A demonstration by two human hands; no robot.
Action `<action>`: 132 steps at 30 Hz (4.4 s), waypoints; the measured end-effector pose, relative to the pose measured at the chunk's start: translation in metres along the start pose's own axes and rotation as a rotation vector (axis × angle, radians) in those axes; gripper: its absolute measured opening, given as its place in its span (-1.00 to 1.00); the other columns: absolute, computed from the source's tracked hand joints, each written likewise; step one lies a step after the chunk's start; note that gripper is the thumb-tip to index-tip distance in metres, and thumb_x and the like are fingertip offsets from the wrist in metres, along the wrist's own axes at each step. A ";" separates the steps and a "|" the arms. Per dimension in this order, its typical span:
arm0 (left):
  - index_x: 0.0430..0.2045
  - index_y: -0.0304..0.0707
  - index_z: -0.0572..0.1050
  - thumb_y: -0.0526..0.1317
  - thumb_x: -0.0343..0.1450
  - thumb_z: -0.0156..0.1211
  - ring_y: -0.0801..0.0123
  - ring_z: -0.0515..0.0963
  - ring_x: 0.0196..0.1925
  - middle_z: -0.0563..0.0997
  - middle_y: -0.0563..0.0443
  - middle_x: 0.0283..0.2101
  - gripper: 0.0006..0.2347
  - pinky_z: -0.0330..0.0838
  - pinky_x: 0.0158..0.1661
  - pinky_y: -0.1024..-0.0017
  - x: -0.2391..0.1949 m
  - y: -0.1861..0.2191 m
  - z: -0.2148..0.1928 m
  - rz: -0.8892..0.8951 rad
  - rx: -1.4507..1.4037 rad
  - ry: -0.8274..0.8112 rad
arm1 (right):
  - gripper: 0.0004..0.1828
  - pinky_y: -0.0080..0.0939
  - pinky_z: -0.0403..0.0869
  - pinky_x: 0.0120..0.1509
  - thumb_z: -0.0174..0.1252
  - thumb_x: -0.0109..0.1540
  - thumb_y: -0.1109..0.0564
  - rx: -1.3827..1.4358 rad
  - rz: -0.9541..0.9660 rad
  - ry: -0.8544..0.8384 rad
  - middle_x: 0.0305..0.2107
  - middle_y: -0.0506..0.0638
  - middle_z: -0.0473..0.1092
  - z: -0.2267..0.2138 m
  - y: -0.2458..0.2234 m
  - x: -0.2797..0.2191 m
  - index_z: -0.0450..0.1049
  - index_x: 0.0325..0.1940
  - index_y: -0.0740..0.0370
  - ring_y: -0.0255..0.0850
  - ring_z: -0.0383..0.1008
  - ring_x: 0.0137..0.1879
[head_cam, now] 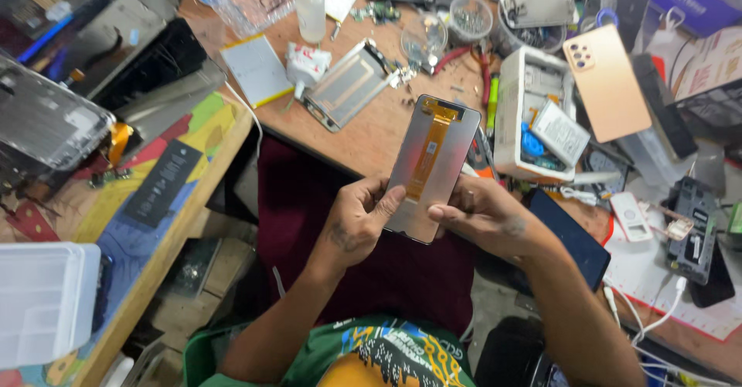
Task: The person removes a screen assembly from a smartphone, then uses a screwdriver and a utility knife to pry open the back cover of another smartphone. The person continues to separate the back cover from the phone body using the tools.
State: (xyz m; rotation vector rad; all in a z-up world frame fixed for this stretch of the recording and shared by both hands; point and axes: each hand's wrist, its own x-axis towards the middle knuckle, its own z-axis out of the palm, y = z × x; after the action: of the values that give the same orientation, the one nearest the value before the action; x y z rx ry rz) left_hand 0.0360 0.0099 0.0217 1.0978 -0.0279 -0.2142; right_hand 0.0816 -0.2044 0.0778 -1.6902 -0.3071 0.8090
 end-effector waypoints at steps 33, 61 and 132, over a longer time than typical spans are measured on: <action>-0.26 -0.35 0.58 -0.30 0.45 0.21 0.02 0.68 -0.14 0.67 -0.17 -0.22 -0.90 0.53 -0.14 0.24 0.096 0.028 -0.028 0.415 0.660 0.216 | -0.27 -0.01 0.43 -0.14 0.13 0.21 0.32 -1.922 -0.641 0.370 -0.40 0.04 0.39 -0.225 -0.064 0.280 0.41 0.48 -0.09 -0.02 0.47 -0.32; -0.22 -0.33 0.60 -0.36 0.46 0.30 0.56 0.57 -0.39 0.63 0.02 -0.38 -0.92 0.47 -0.36 0.58 0.084 0.016 -0.026 0.361 0.415 0.357 | -0.67 -0.02 0.45 -0.20 0.13 0.40 0.32 -1.346 -0.696 0.427 -0.39 0.14 0.44 -0.109 -0.098 0.077 0.42 0.26 0.24 -0.04 0.46 -0.34; -0.55 -0.39 0.53 -0.37 0.38 0.20 0.72 0.37 -0.61 0.51 0.16 -0.62 -0.91 0.28 -0.59 0.63 0.011 -0.013 0.038 0.148 0.564 0.454 | -0.88 -0.38 0.47 -0.23 0.15 0.36 0.23 0.271 -0.452 0.797 -0.36 -0.03 0.50 0.055 0.088 -0.004 0.49 -0.10 0.38 -0.37 0.46 -0.32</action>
State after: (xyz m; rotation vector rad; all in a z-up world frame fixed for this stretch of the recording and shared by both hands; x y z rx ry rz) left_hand 0.0400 -0.0313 0.0267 1.6786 0.2492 0.1942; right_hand 0.0239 -0.1908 -0.0075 -1.4733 -0.0127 -0.1747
